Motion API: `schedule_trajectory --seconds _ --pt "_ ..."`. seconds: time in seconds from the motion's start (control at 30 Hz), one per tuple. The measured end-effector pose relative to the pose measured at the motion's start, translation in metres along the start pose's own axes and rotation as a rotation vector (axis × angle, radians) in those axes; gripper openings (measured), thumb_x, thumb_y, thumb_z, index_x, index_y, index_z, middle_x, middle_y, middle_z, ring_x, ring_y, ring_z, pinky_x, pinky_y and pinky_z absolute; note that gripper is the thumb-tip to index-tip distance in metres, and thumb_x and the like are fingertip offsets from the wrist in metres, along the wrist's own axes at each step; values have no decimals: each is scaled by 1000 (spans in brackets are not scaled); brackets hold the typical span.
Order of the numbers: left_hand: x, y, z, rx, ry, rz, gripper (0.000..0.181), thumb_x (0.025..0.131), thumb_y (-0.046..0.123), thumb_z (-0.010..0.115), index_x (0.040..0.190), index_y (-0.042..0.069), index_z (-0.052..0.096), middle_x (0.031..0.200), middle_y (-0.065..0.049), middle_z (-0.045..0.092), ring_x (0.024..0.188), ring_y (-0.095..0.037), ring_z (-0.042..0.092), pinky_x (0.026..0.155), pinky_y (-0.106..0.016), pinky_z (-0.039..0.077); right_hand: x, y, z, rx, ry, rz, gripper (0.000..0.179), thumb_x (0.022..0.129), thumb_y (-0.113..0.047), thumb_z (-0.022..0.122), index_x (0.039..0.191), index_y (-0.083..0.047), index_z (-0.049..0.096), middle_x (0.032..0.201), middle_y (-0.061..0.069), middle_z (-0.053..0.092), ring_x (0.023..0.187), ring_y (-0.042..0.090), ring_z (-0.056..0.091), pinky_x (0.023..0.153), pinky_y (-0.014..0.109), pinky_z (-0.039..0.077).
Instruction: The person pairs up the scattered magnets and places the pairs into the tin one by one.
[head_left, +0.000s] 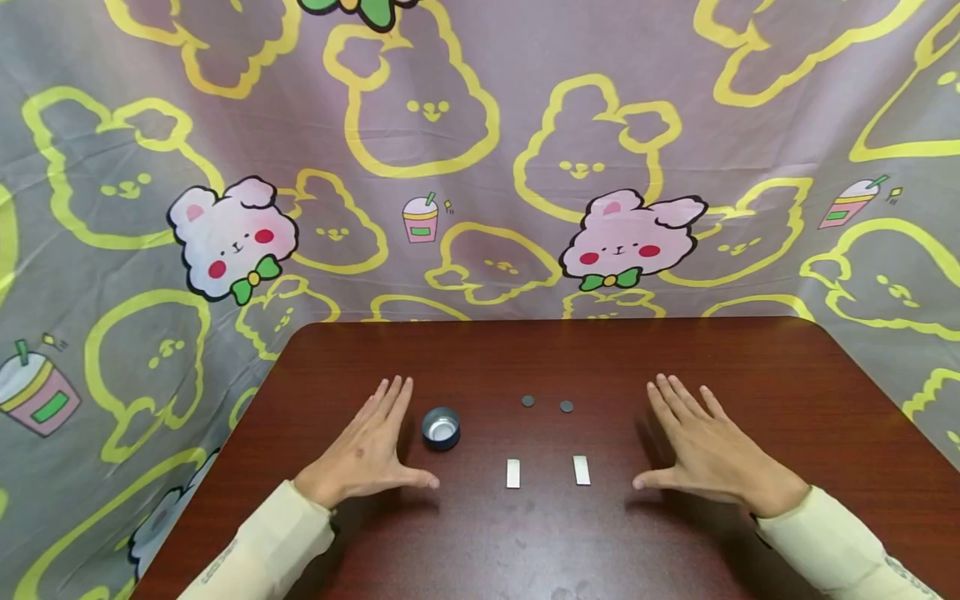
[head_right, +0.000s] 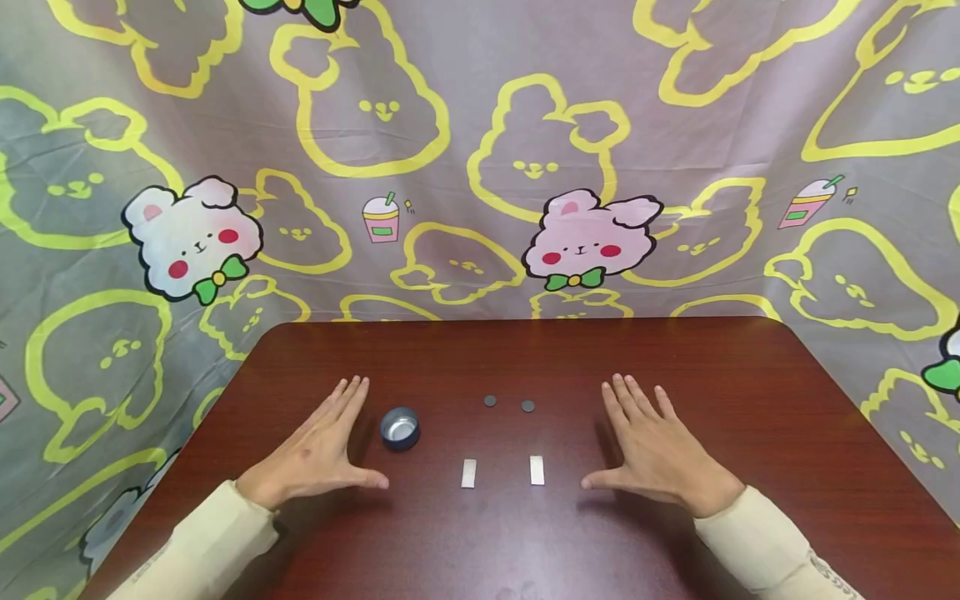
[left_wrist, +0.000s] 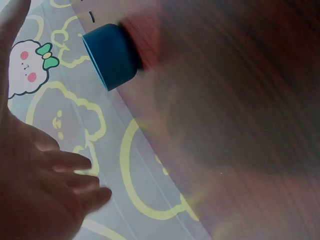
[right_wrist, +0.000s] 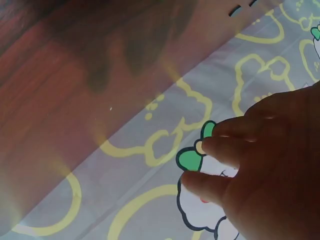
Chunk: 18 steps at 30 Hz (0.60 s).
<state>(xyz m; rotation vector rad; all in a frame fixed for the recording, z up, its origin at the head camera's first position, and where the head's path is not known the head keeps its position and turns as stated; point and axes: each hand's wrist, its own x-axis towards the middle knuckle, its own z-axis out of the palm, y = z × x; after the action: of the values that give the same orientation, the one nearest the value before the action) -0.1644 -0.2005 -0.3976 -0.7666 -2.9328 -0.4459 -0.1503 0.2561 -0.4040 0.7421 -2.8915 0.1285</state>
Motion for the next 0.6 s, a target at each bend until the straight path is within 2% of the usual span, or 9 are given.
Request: schedule_trajectory --seconds 0.23,0.4,0.6 --pt "4 5 4 -162 -1 0 131 62 59 89 156 -3 21 162 -19 22 148 -35 24 113 -51 33 3 -1 2 47 15 -67 120 73 -75 70 144 16 37 149 35 37 137 48 37 109 61 33" --pt "7 9 6 -223 19 17 125 62 52 92 155 -1 28 160 -17 29 145 -32 32 112 -50 36 4 -4 2 122 32 -115 113 75 -69 73 140 17 41 144 35 43 133 48 43 104 62 39" --pt "11 14 9 -293 23 22 115 64 45 93 152 -2 36 154 -18 41 139 -34 42 109 -51 39 4 -11 2 240 -8 -68 106 77 -61 77 142 15 42 144 31 46 131 44 47 104 57 42"
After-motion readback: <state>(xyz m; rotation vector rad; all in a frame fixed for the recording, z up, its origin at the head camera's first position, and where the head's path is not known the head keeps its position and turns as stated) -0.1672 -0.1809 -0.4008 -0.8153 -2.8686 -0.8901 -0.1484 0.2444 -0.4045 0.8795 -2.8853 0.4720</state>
